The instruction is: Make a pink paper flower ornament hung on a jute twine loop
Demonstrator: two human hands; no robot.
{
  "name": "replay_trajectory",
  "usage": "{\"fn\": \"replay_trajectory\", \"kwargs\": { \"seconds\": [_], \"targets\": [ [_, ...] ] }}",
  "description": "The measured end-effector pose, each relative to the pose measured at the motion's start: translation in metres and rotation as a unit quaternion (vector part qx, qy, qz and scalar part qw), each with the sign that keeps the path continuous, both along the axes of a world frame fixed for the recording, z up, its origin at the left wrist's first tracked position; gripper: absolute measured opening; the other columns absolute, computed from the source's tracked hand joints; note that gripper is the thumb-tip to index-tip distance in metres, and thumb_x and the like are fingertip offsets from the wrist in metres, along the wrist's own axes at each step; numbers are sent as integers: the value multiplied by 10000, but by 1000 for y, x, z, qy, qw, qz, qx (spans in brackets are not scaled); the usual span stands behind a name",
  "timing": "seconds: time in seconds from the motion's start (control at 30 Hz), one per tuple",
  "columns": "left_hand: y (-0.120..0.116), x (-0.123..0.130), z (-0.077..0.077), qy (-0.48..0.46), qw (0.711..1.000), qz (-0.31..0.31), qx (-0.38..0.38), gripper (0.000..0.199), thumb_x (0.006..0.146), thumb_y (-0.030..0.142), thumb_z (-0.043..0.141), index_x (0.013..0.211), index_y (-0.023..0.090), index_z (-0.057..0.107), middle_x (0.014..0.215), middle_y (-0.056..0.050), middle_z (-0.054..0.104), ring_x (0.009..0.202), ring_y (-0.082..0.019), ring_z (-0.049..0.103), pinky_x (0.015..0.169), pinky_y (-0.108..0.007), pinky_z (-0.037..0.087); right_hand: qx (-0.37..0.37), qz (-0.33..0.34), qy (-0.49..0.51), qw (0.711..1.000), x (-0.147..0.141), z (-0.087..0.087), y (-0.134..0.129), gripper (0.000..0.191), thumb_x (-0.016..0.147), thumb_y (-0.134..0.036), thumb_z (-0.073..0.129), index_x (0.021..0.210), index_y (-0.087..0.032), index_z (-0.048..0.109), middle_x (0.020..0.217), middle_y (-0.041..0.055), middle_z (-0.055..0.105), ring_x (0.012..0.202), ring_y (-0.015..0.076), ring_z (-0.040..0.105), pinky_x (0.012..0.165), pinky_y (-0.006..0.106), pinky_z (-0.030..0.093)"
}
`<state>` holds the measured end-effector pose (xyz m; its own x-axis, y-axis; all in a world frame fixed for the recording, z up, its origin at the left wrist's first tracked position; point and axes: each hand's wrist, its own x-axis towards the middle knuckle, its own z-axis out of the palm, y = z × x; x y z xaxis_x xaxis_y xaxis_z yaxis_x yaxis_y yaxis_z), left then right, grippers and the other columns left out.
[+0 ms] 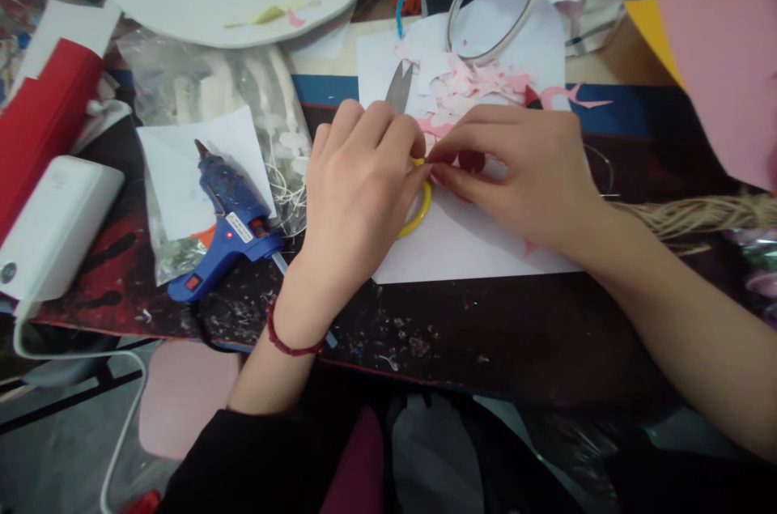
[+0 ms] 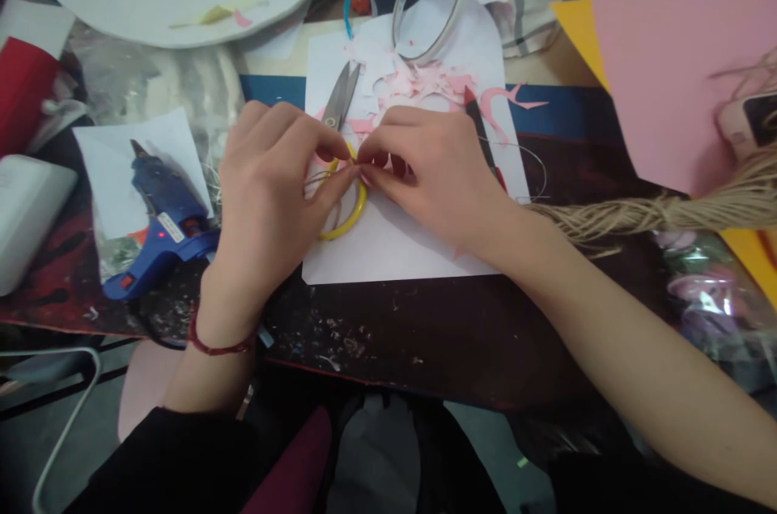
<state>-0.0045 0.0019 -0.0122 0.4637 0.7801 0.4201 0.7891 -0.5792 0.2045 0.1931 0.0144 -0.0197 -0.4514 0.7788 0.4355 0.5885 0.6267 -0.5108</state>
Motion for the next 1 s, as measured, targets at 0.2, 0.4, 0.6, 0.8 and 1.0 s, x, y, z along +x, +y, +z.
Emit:
{"fn": "replay_trajectory", "kwargs": {
  "seconds": [0.2,0.4,0.6,0.8,1.0],
  "targets": [
    [0,0,1,4,1000,6,2,135,1033,363,468,1031,258,552,974,-45,582,1088,-279,550,931,-503,456,-3,11,-18,1000,2,-2,1,98,925,-211,649,912,-237,743,866,37,723,800,208,676,724,355,488],
    [0,0,1,12,1000,19,-18,136,994,336,527,920,238,585,927,-73,624,1071,-308,529,942,-517,402,-41,3,-22,999,2,0,1,148,941,-287,608,919,-266,753,922,43,744,834,223,675,738,364,483],
    [-1,3,3,5,998,32,-47,173,992,360,529,905,239,616,924,-76,631,1073,-311,520,917,-507,396,-103,6,4,995,2,7,0,122,907,-337,646,864,-297,753,920,33,754,825,228,670,736,370,505],
    [-2,6,9,29,997,49,-51,203,993,344,546,840,224,602,887,-74,655,968,-290,555,830,-471,431,-101,26,13,994,5,10,3,74,881,-315,705,864,-276,766,881,26,751,784,215,665,708,376,463],
    [1,6,6,34,999,18,-30,260,1028,341,480,840,202,594,840,-78,639,953,-274,558,852,-462,418,-171,27,84,981,4,12,5,88,863,-311,736,817,-243,766,728,12,738,674,178,644,641,346,463]
  ]
}}
